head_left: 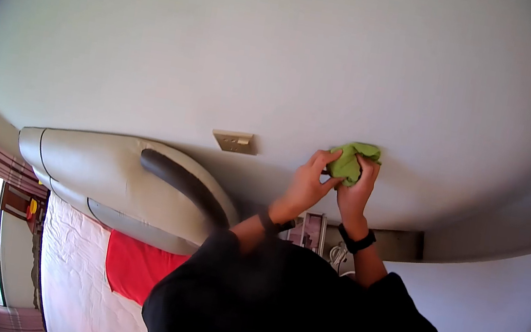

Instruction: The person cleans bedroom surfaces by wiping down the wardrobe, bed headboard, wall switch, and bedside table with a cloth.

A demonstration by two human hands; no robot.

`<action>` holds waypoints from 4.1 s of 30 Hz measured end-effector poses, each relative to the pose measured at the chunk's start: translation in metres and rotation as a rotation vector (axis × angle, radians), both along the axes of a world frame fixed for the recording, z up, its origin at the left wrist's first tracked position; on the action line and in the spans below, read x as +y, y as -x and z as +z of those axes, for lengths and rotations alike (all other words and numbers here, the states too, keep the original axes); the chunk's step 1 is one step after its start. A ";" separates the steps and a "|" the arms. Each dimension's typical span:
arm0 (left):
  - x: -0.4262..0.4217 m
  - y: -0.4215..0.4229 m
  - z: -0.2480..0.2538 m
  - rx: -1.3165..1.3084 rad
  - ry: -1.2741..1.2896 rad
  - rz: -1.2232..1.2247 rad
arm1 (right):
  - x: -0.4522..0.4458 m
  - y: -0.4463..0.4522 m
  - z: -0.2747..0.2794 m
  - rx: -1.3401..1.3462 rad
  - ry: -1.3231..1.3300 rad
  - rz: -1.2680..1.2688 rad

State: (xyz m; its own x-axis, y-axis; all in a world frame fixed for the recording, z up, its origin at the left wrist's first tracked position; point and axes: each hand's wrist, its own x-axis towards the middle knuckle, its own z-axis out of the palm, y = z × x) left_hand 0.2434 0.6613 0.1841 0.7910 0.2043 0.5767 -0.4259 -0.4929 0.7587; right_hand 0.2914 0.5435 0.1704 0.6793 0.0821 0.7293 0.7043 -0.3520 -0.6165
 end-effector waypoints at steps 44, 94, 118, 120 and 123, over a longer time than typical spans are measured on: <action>0.008 0.008 0.089 -0.240 -0.073 0.085 | 0.021 0.011 0.075 -0.187 -0.062 0.052; 0.021 -0.004 -0.014 -0.243 -0.154 0.321 | 0.025 0.000 0.008 0.006 -0.049 0.293; -0.119 -0.117 -0.079 -0.187 -0.483 -0.486 | -0.123 -0.055 -0.134 0.315 -0.119 -0.282; -0.107 -0.109 -0.071 -0.159 -0.451 -0.469 | -0.115 -0.051 -0.128 0.364 -0.157 -0.314; -0.086 -0.098 -0.053 -0.114 -0.414 -0.442 | -0.100 -0.046 -0.096 0.397 -0.153 -0.319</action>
